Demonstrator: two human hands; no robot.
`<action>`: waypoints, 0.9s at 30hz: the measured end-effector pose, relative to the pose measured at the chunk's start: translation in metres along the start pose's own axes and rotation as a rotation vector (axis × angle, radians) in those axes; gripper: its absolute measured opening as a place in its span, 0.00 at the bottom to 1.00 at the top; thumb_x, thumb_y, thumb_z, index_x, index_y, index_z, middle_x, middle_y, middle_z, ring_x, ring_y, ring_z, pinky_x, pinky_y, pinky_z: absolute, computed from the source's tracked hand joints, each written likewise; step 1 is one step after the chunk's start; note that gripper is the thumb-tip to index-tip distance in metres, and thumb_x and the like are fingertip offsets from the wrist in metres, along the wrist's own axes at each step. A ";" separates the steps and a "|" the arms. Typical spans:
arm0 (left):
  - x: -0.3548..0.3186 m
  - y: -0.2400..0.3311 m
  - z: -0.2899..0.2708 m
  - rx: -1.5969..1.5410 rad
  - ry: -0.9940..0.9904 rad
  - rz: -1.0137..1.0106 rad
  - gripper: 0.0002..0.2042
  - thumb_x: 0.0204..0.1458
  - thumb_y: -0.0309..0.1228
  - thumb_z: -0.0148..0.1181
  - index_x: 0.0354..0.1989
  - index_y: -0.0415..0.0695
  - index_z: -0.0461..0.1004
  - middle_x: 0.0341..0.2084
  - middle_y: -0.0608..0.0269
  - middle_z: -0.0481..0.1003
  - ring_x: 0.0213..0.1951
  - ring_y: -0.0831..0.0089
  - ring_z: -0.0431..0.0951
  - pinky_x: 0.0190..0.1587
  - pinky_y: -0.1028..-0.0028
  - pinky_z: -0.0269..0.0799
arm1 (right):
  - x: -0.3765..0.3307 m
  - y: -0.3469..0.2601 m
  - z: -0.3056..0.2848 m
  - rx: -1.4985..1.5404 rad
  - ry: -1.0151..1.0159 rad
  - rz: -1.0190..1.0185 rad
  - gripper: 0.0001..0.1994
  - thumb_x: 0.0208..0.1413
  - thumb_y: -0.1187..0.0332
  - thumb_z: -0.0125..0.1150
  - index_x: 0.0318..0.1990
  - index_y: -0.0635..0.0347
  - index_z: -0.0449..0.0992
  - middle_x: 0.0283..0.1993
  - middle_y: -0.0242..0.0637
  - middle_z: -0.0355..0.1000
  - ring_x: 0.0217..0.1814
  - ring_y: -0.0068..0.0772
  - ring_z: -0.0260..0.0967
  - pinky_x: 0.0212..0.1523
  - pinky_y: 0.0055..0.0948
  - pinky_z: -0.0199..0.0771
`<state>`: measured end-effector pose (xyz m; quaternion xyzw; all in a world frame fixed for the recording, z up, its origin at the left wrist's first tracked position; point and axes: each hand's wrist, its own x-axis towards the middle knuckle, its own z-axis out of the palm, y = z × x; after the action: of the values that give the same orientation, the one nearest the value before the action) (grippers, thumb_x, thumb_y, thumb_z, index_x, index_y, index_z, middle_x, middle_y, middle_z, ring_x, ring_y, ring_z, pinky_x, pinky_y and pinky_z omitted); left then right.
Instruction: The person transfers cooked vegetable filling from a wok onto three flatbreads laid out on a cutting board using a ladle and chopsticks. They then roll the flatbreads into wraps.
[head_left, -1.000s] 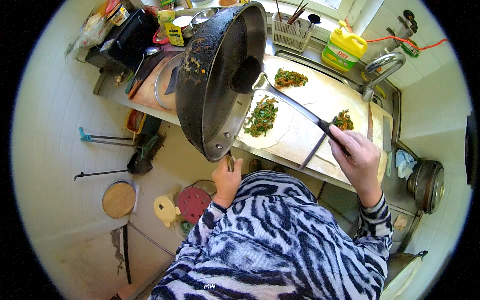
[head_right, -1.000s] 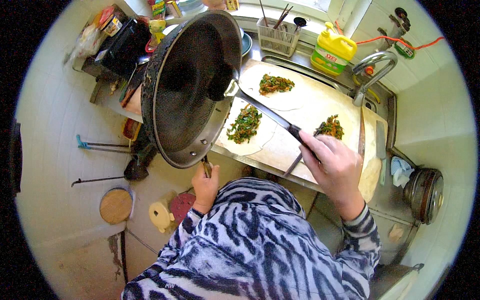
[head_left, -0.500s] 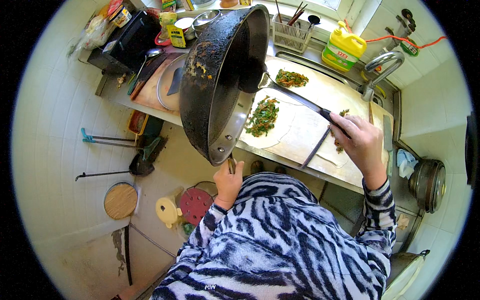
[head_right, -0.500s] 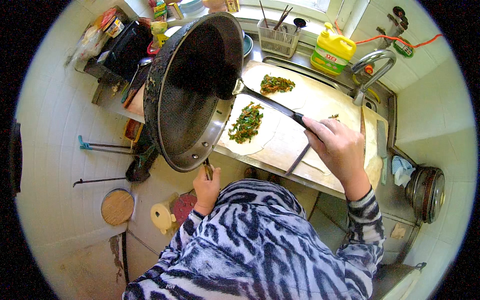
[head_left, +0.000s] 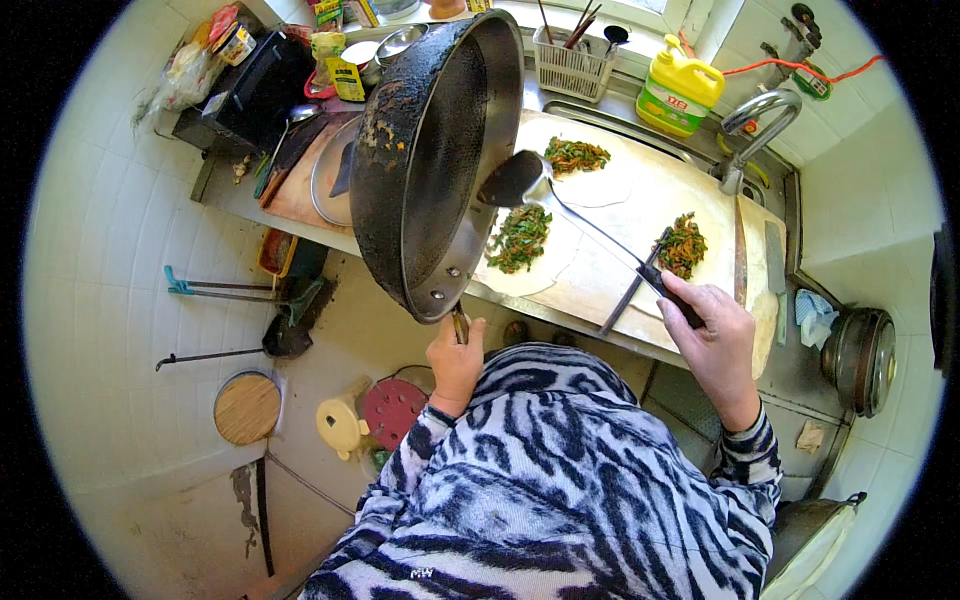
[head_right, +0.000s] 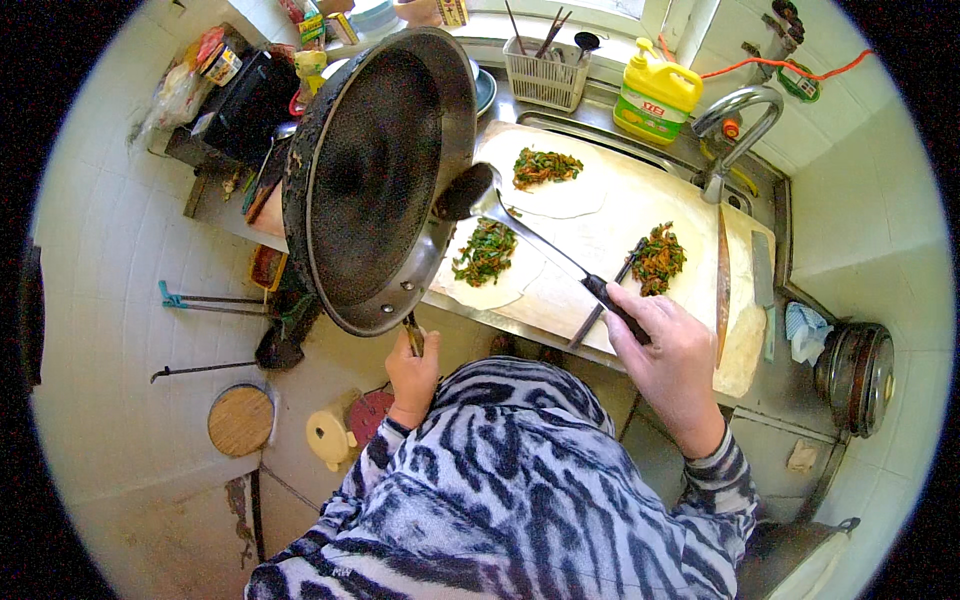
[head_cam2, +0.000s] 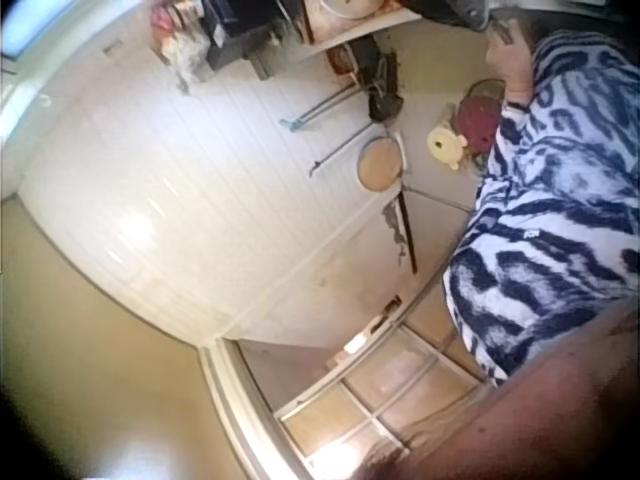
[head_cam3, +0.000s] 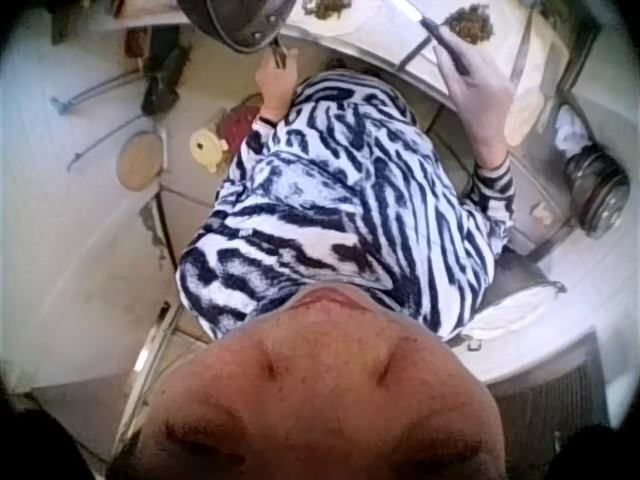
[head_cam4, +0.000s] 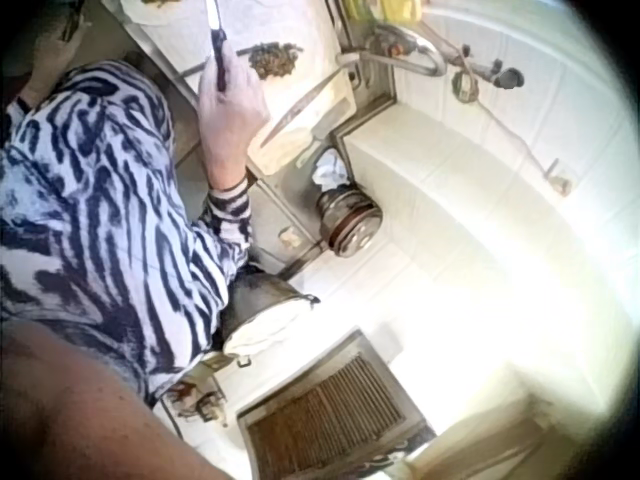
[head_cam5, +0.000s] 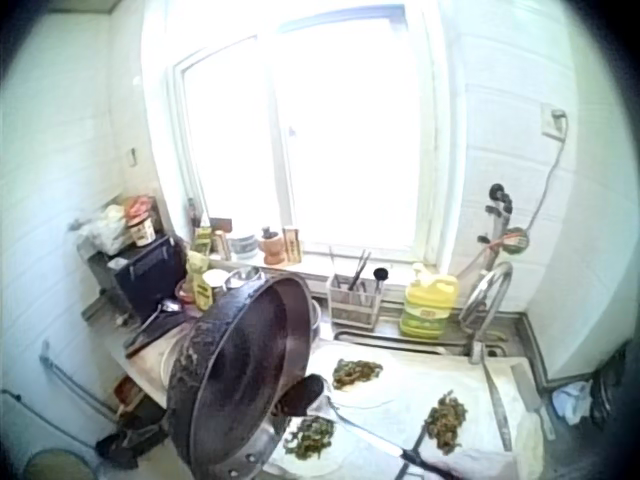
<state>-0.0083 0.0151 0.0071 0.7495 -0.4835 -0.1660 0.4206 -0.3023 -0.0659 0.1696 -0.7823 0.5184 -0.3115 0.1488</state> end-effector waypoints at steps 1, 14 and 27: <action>0.001 0.003 0.000 -0.001 -0.002 0.002 0.10 0.54 0.35 0.65 0.33 0.43 0.73 0.20 0.53 0.74 0.25 0.51 0.77 0.29 0.61 0.71 | 0.002 0.002 0.004 0.018 0.030 -0.010 0.12 0.50 0.71 0.68 0.44 0.57 0.82 0.28 0.39 0.75 0.26 0.34 0.73 0.27 0.29 0.72; 0.006 0.000 0.009 -0.032 -0.012 -0.003 0.11 0.54 0.35 0.65 0.34 0.42 0.73 0.23 0.52 0.75 0.26 0.51 0.76 0.30 0.63 0.71 | 0.016 0.010 -0.005 -0.023 -0.118 0.003 0.11 0.50 0.68 0.68 0.42 0.55 0.83 0.25 0.37 0.74 0.23 0.35 0.71 0.26 0.30 0.70; 0.011 -0.002 0.011 -0.027 0.000 -0.020 0.11 0.54 0.36 0.65 0.32 0.41 0.73 0.21 0.51 0.74 0.24 0.53 0.76 0.30 0.63 0.71 | 0.013 0.031 0.025 0.264 0.089 0.187 0.13 0.54 0.72 0.67 0.47 0.63 0.81 0.36 0.40 0.80 0.34 0.25 0.76 0.36 0.22 0.74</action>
<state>-0.0090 0.0005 0.0012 0.7485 -0.4737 -0.1766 0.4292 -0.3049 -0.0925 0.1380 -0.6896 0.5498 -0.3961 0.2556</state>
